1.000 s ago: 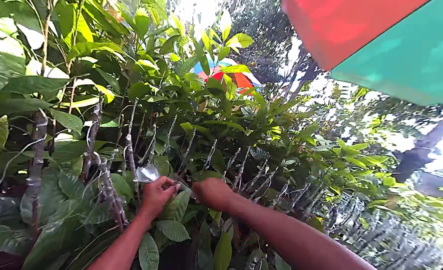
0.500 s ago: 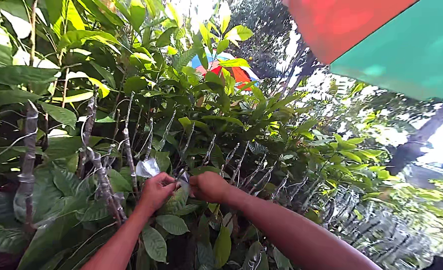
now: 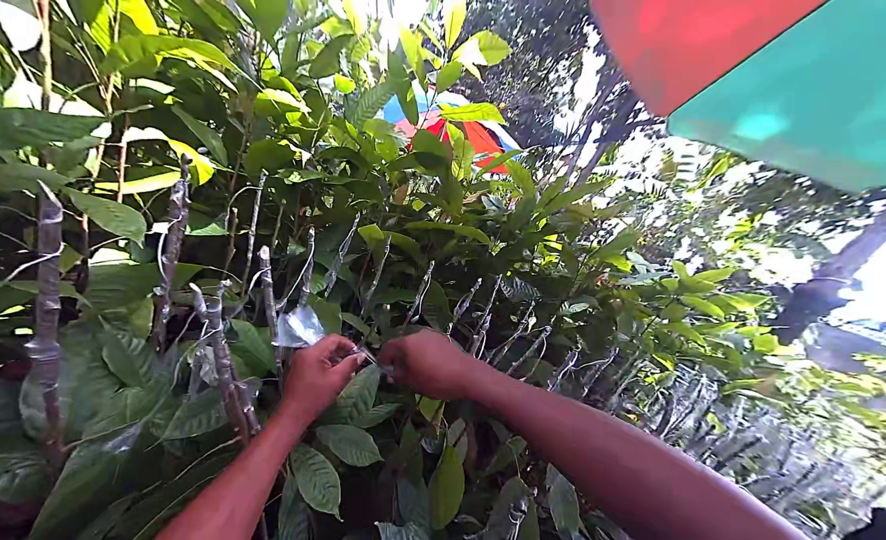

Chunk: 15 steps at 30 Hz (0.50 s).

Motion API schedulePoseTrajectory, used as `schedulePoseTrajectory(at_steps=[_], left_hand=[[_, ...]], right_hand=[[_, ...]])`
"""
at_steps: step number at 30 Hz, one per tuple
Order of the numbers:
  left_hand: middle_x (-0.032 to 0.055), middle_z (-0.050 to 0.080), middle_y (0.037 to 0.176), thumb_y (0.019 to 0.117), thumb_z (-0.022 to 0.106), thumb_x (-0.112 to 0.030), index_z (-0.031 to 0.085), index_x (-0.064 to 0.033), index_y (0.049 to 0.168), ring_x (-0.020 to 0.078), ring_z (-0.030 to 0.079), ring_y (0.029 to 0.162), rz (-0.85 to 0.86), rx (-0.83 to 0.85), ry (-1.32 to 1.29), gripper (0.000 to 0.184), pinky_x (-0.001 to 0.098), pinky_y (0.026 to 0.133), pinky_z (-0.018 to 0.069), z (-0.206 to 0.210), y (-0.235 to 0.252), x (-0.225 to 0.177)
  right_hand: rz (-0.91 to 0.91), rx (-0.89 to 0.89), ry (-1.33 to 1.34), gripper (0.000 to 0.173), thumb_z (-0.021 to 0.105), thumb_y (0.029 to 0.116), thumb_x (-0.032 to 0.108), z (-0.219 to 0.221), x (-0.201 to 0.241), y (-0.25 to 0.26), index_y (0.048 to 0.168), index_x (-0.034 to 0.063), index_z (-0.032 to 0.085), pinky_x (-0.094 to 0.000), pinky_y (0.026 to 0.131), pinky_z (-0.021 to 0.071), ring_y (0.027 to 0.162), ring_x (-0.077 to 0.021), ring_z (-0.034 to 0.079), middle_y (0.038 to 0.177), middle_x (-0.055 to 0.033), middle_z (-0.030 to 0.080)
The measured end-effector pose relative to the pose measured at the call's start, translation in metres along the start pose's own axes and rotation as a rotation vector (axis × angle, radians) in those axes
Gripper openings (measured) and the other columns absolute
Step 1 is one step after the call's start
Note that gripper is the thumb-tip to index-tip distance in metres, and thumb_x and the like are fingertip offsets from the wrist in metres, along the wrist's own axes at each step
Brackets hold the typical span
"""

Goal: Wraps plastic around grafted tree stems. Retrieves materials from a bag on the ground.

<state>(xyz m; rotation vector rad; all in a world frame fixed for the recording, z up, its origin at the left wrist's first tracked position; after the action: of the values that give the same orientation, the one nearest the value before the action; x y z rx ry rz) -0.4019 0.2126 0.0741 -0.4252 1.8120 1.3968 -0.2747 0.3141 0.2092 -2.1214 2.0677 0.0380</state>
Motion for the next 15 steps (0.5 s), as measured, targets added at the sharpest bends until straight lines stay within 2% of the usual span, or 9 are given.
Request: schedulePoseTrajectory(at_steps=[2,4,6,7,9,10,11,13,15], left_hand=[[0.0059,0.071,0.092,0.0925,0.073,-0.018,0.069,-0.0019,0.106,0.0104,0.070,0.073,-0.031,-0.038,0.026,0.021,0.0314,0.072,0.0618,-0.003,0.004,-0.005],[0.0077,0.072,0.091,0.0919,0.069,-0.018,0.072,-0.0017,0.104,0.0143,0.069,0.081,0.034,0.028,0.086,0.020,0.0382,0.079,0.0576,0.000,0.001,-0.009],[0.0106,0.074,0.092,0.0941,0.069,-0.020,0.073,-0.0022,0.104,0.0214,0.073,0.082,0.074,0.180,0.144,0.020,0.0474,0.082,0.0598,0.010,-0.002,-0.009],[0.0112,0.074,0.092,0.0957,0.068,-0.021,0.073,-0.0024,0.105,0.0222,0.072,0.081,0.079,0.244,0.165,0.021,0.0479,0.081,0.0597,0.013,-0.003,-0.008],[0.0085,0.073,0.090,0.0955,0.065,-0.022,0.072,-0.0039,0.106,0.0176,0.071,0.074,0.056,0.238,0.160,0.022,0.0414,0.075,0.0607,0.006,0.001,-0.009],[0.0085,0.073,0.090,0.0970,0.066,-0.022,0.070,-0.0030,0.108,0.0164,0.071,0.073,0.024,0.212,0.133,0.023,0.0387,0.073,0.0617,0.000,0.003,-0.011],[0.0086,0.072,0.092,0.0983,0.066,-0.022,0.069,-0.0025,0.111,0.0154,0.071,0.072,-0.006,0.185,0.105,0.023,0.0366,0.071,0.0628,-0.004,0.003,-0.013],[0.0072,0.072,0.091,0.0975,0.066,-0.020,0.071,-0.0047,0.114,0.0146,0.070,0.071,-0.016,0.159,0.130,0.022,0.0373,0.071,0.0612,-0.001,0.002,-0.017],[0.0101,0.075,0.096,0.0992,0.065,-0.023,0.073,-0.0062,0.114,0.0215,0.073,0.079,0.016,0.222,0.199,0.024,0.0477,0.079,0.0610,0.010,0.000,-0.016]], right_hand=[[-0.110,0.048,0.044,0.039,0.060,0.0999,0.011,-0.016,0.032,-0.024,0.138,0.0133,0.063,-0.0557,0.083,0.0537,0.090,-0.0335,0.069,0.100,-0.0169,0.072],[-0.194,0.075,0.329,0.026,0.059,0.1034,0.011,-0.035,0.046,-0.032,0.127,0.0047,0.064,-0.0336,0.062,0.0544,0.067,-0.0145,0.063,0.089,-0.0085,0.067],[-0.158,0.036,0.574,0.027,0.052,0.1065,0.014,-0.054,0.023,-0.018,0.131,0.0031,0.058,-0.0230,0.059,0.0483,0.070,-0.0061,0.061,0.101,-0.0074,0.069],[-0.123,-0.016,0.467,0.030,0.051,0.1070,0.014,-0.061,0.001,-0.008,0.136,0.0054,0.054,-0.0253,0.062,0.0494,0.077,-0.0087,0.064,0.111,-0.0097,0.070],[0.014,-0.095,-0.043,0.036,0.059,0.1009,0.013,-0.055,-0.024,-0.001,0.136,0.0070,0.056,-0.0502,0.075,0.0570,0.093,-0.0288,0.069,0.109,-0.0168,0.070],[0.049,-0.085,-0.188,0.037,0.061,0.0987,0.012,-0.045,-0.015,-0.006,0.135,0.0058,0.057,-0.0622,0.083,0.0530,0.101,-0.0406,0.068,0.109,-0.0233,0.069],[0.029,-0.074,-0.225,0.034,0.060,0.0989,0.012,-0.036,0.003,-0.014,0.132,0.0042,0.058,-0.0655,0.085,0.0509,0.101,-0.0456,0.067,0.104,-0.0257,0.068],[-0.062,-0.077,0.042,0.028,0.063,0.1010,0.019,-0.038,0.033,-0.028,0.125,0.0039,0.063,-0.0506,0.077,0.0540,0.084,-0.0304,0.067,0.094,-0.0155,0.069],[-0.126,-0.090,0.437,0.029,0.059,0.1044,0.017,-0.056,0.024,-0.021,0.130,0.0023,0.061,-0.0302,0.068,0.0526,0.077,-0.0115,0.063,0.105,-0.0094,0.070]])
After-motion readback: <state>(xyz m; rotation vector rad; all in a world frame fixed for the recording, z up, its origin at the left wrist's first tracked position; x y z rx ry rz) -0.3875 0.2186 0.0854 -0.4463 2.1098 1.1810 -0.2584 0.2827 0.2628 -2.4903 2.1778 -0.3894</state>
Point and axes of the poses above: each hand's wrist, its own y-axis towards the middle knuckle, its own z-axis out of the palm, x = y × z, the point moved 2 cm from there along y, towards the middle knuckle
